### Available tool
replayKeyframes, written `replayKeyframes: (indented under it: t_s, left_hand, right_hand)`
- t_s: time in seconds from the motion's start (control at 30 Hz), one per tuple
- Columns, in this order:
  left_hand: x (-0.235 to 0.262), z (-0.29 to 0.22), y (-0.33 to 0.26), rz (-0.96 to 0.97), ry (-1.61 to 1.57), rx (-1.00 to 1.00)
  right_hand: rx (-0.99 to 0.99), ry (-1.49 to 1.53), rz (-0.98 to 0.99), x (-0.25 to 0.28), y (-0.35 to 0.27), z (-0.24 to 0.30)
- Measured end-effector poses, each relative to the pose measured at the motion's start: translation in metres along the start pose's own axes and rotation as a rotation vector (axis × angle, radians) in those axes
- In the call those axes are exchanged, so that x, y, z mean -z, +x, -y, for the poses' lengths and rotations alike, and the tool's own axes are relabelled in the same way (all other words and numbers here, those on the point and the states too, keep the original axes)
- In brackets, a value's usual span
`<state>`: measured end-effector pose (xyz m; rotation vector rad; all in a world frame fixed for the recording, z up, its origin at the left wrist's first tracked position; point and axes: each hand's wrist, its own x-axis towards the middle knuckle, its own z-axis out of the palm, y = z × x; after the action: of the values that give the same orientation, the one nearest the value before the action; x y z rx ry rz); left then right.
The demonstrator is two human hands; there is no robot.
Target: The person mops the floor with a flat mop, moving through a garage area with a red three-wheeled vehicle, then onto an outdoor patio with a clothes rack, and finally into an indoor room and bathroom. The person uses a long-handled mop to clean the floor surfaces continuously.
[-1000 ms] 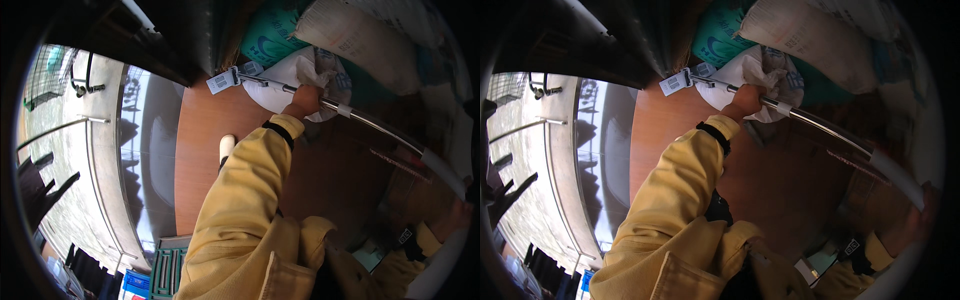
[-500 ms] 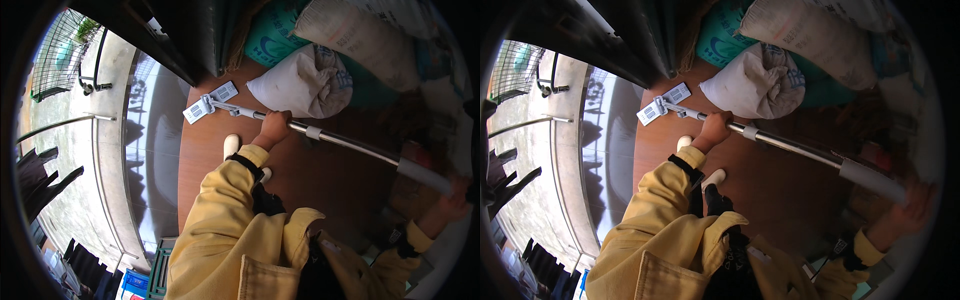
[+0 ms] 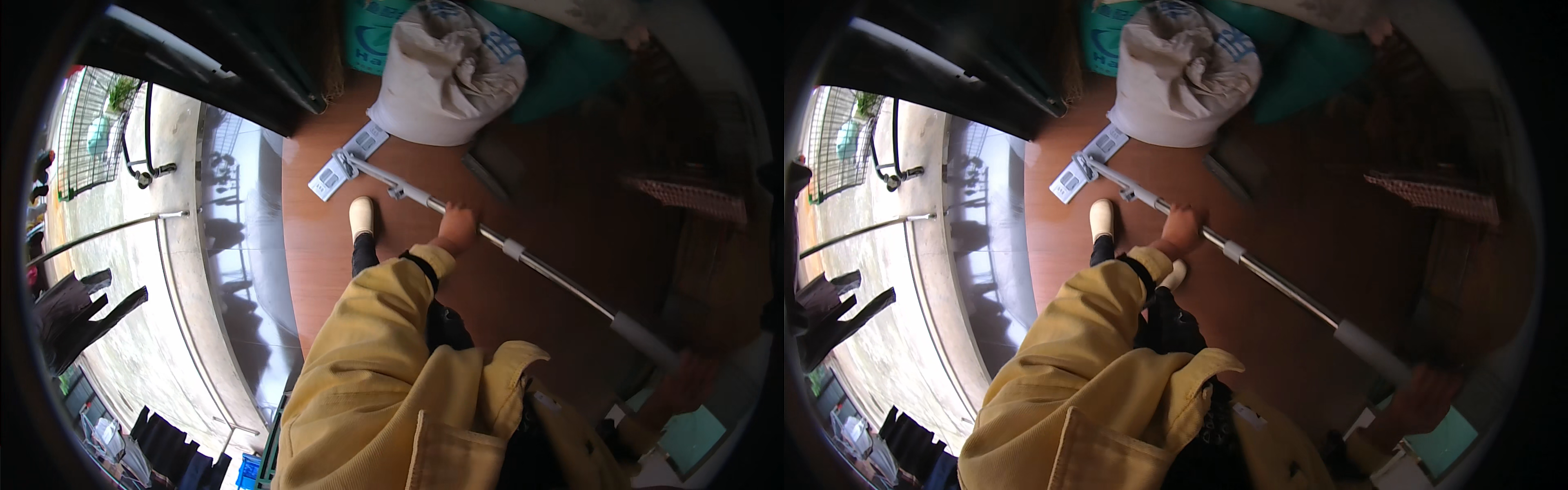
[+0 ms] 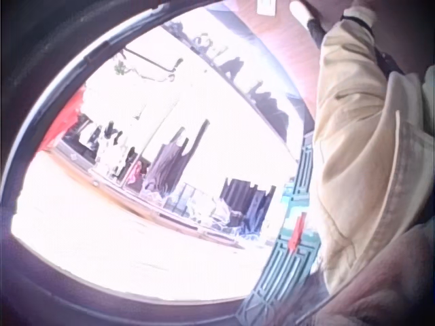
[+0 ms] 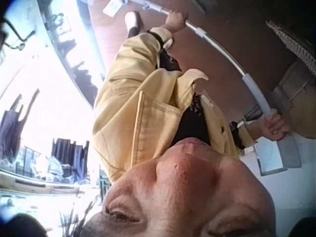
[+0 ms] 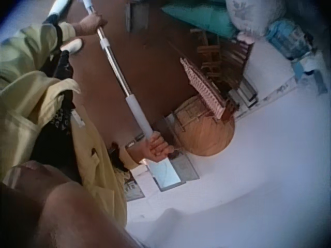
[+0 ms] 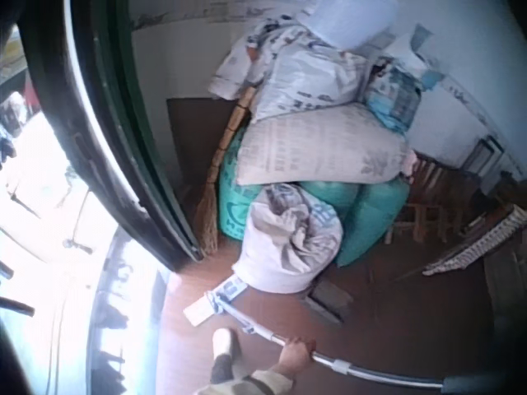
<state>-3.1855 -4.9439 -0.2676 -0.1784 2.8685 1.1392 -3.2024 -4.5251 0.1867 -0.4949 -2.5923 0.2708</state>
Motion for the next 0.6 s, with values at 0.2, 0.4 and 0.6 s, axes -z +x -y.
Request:
replayKeyframes:
  t_s: [0.2,0.4,0.6]
  left_hand:
    - [-0.086,-0.125,-0.045,0.539,0.078,-0.175]
    - [-0.119,-0.225,-0.078,0.774,-0.103,-0.385]
    - [-0.105,-0.165,-0.077,0.744,-0.208,-0.295]
  right_hand:
    - [0.148,0.787,0.325,0.099,-0.009,-0.104]
    - [-0.178,1.119,0.054,0.194,0.017,-0.229]
    - [1.025,-0.372,0.053,0.132,0.026,-0.283]
